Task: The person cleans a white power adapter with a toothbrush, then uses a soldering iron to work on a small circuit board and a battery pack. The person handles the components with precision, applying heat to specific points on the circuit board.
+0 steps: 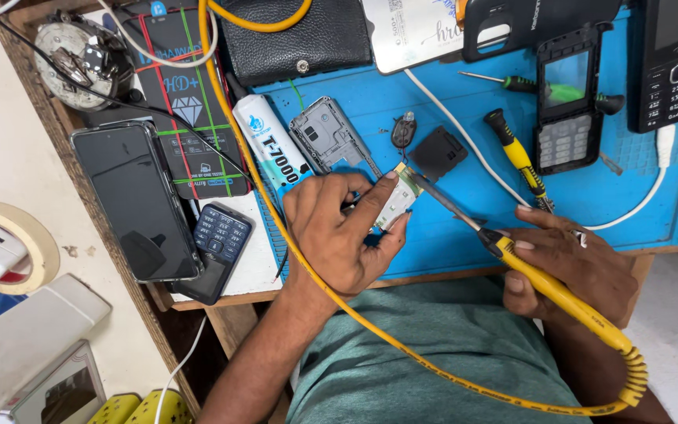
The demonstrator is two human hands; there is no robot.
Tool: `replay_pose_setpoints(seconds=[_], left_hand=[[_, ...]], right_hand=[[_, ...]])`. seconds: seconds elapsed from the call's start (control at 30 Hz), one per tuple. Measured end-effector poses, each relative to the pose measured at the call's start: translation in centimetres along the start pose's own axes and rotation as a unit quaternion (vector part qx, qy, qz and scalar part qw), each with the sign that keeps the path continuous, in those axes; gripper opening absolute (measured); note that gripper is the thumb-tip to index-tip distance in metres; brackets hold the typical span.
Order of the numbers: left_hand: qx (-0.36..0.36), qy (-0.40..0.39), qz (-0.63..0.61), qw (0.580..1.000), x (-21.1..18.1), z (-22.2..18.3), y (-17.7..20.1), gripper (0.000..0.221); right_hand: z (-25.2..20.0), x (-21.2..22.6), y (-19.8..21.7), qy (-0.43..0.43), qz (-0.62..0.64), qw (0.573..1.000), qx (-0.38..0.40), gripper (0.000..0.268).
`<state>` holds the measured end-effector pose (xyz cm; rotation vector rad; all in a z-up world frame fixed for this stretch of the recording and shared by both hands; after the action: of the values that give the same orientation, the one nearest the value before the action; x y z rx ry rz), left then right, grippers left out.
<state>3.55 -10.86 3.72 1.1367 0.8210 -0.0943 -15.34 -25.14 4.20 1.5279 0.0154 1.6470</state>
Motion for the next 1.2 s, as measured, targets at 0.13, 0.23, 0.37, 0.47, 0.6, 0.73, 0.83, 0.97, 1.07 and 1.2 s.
replay_pose_setpoints(seconds=[0.13,0.23,0.37,0.47,0.6,0.73,0.83,0.97,1.07,1.2], left_hand=[[0.001,0.003,-0.005,1.0,0.04,0.18,-0.12,0.045],[0.003,0.003,-0.004,1.0,0.11,0.16,-0.28,0.045],[0.008,0.004,-0.001,1.0,0.22,0.09,-0.44,0.046],[0.01,0.004,0.002,1.0,0.26,0.06,-0.5,0.045],[0.007,0.003,0.0,1.0,0.34,0.04,-0.57,0.046],[0.009,0.006,-0.003,1.0,0.36,0.02,-0.58,0.046],[0.011,0.008,-0.004,1.0,0.36,0.03,-0.63,0.046],[0.012,0.008,-0.004,1.0,0.28,0.09,-0.66,0.046],[0.01,0.009,-0.003,1.0,0.24,0.13,-0.69,0.047],[0.011,0.01,0.002,1.0,0.22,0.15,-0.77,0.048]], right_hand=[[-0.14,-0.56,-0.32,0.004,-0.027,0.999,0.043,0.014],[-0.14,-0.84,-0.42,0.018,-0.033,0.998,0.057,0.014],[0.15,-1.09,-0.6,0.035,-0.035,0.996,0.07,0.016],[0.26,-1.06,-0.74,0.046,-0.034,0.996,0.075,0.016],[0.17,-1.11,-0.51,0.032,-0.027,0.998,0.048,0.014],[0.16,-1.1,-0.62,0.048,-0.034,0.997,0.055,0.013],[0.16,-1.05,-0.58,0.06,-0.034,0.996,0.057,0.012],[0.43,-0.96,-0.42,0.048,-0.027,0.997,0.048,0.012],[0.64,-0.78,-0.5,0.042,-0.027,0.997,0.054,0.015],[0.68,-0.63,-0.51,0.042,-0.031,0.996,0.067,0.017]])
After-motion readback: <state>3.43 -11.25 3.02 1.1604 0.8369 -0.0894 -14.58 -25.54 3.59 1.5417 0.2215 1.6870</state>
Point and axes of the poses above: each hand's wrist, its own z-axis towards the middle knuckle, its own y-axis out of the back of the hand, x = y × z, the point moved 7 cm from there along z, towards the middle knuckle
